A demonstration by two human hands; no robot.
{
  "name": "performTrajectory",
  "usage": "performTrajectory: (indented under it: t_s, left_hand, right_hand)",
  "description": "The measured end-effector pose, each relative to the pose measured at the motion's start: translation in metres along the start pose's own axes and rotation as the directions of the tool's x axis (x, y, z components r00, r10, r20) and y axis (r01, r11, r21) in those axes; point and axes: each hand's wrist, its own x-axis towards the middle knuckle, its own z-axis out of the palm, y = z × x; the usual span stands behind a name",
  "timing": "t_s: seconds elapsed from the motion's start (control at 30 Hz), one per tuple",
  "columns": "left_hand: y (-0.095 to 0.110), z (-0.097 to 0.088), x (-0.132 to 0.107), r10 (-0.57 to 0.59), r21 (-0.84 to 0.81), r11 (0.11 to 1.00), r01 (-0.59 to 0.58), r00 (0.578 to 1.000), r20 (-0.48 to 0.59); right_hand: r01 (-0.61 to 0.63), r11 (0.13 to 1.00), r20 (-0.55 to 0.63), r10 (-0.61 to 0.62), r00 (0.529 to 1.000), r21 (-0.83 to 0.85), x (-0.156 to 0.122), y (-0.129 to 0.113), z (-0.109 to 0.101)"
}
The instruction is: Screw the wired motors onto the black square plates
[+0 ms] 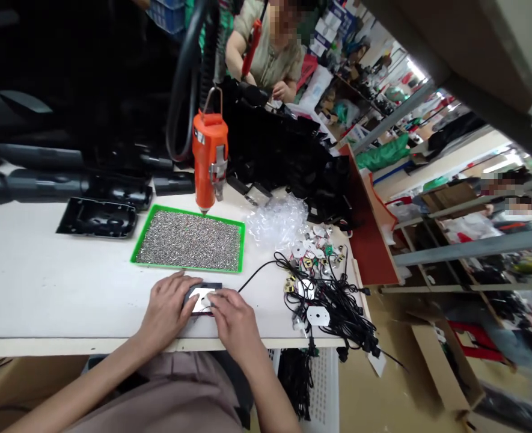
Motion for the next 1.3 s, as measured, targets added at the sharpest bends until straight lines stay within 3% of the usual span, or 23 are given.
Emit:
performTrajectory:
  t_s: [0.1, 0.2, 0.27, 0.4, 0.5, 0.7, 0.97, 1.17, 1.3]
  left_hand:
    - [-0.001, 0.001, -0.001, -0.004, -0.013, 1.0, 0.004, 1.0, 0.011]
    - [-0.001, 0.002, -0.002, -0.002, -0.015, 1.0, 0.002, 1.0, 0.025]
    - [-0.001, 0.002, -0.003, -0.004, 0.002, 1.0, 0.004, 0.999, 0.035]
    - [0.001, 0.004, -0.004, 0.001, 0.036, 0.999, -0.002, 1.0, 0.027]
    - [0.001, 0.004, -0.004, 0.015, 0.068, 0.998, -0.015, 1.0, 0.0]
    - [0.001, 0.004, -0.003, 0.043, 0.087, 0.995, -0.04, 0.999, -0.025]
    - [-0.004, 0.003, -0.003, 0.067, 0.082, 0.995, -0.065, 0.997, -0.033]
    - [-0.012, 0.003, -0.005, 0.101, -0.013, 0.995, -0.101, 0.995, 0.022]
    - [-0.011, 0.005, -0.009, 0.097, -0.014, 0.995, -0.097, 0.995, -0.001]
  right_hand:
    - [0.158, 0.93, 0.116, -0.126, 0.985, -0.333, 0.001, -0.009, -0.003]
    - [0.255, 0.841, 0.239, -0.155, 0.959, -0.478, 0.006, -0.02, -0.001]
    - [0.221, 0.852, 0.261, -0.103, 0.96, -0.476, 0.011, -0.024, 0.001]
    - [0.017, 0.89, 0.206, 0.087, 0.975, -0.456, 0.021, -0.022, 0.003]
    - [-0.049, 0.894, 0.179, 0.142, 0.973, -0.446, 0.021, -0.016, 0.003]
    - [0.018, 0.965, 0.247, 0.05, 0.968, -0.263, 0.018, -0.008, -0.007]
    - [0.235, 0.85, 0.366, -0.054, 0.929, -0.471, 0.02, -0.013, -0.005]
    - [0.257, 0.862, 0.406, -0.066, 0.912, -0.436, 0.029, -0.012, -0.007]
    - [0.245, 0.884, 0.45, -0.044, 0.892, -0.399, 0.035, -0.015, -0.009]
